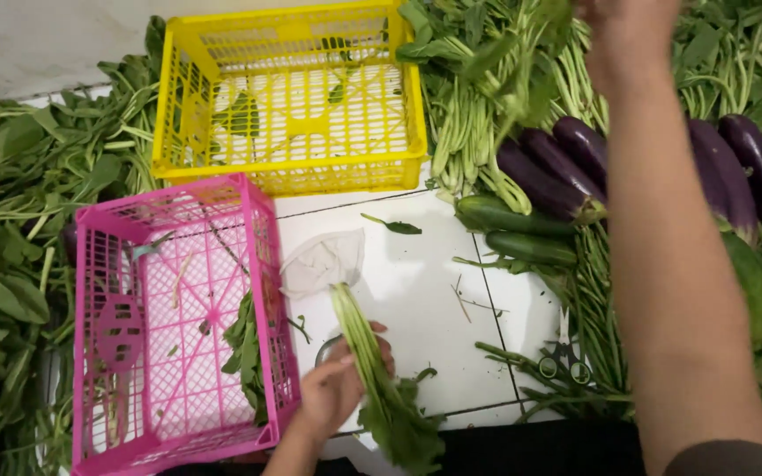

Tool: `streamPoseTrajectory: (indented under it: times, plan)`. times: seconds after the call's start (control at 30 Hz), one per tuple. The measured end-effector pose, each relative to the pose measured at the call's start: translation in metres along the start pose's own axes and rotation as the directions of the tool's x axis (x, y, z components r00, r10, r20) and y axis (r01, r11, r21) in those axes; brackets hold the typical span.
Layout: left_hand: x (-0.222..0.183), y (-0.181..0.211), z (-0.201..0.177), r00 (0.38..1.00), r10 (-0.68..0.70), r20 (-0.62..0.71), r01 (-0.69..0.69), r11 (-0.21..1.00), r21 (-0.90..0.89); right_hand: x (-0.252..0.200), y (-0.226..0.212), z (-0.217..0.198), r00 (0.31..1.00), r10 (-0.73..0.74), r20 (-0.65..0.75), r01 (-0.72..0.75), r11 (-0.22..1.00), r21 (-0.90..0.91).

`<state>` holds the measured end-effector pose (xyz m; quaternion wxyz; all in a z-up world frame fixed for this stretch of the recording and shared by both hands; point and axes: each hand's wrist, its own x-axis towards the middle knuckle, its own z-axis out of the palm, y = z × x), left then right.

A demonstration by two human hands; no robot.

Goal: Bundling leafy green vegetables into bunches using green adhesive tape on a tiled floor.

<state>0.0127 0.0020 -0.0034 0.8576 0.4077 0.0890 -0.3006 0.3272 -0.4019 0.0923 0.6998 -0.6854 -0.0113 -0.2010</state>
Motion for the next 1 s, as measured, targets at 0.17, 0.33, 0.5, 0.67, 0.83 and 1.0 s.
streamPoseTrajectory:
  times: [0.17, 0.33, 0.5, 0.67, 0.83, 1.0]
  plan:
    - [-0.002, 0.017, -0.003, 0.993, 0.092, -0.073, -0.098, 0.993, -0.071, -0.022, 0.002, -0.016, 0.984, -0.171, -0.049, 0.152, 0.950, -0.272]
    - [0.002, 0.008, -0.007, 0.989, 0.091, -0.114, -0.093, 0.995, -0.018, -0.050, 0.008, -0.022, 0.982, -0.157, 0.101, 0.187, 0.852, -0.489]
    - [0.001, 0.005, -0.010, 0.984, 0.138, -0.117, -0.137, 0.990, 0.017, -0.063, 0.007, -0.045, 0.990, -0.143, -0.001, 0.127, 0.884, -0.451]
    - [-0.006, 0.018, 0.003, 0.983, 0.180, -0.021, -0.181, 0.983, -0.030, -0.101, -0.069, -0.025, 0.996, -0.085, -0.039, 0.064, 0.927, -0.371]
    - [-0.008, 0.018, 0.004, 0.989, 0.142, 0.033, -0.142, 0.990, -0.014, -0.161, -0.148, 0.057, 0.956, 0.259, 0.137, -0.139, 0.811, -0.568]
    - [-0.007, 0.006, 0.001, 0.974, 0.195, 0.116, -0.193, 0.981, -0.032, -0.225, -0.114, 0.139, 0.618, 0.592, 0.518, -0.291, 0.784, -0.549]
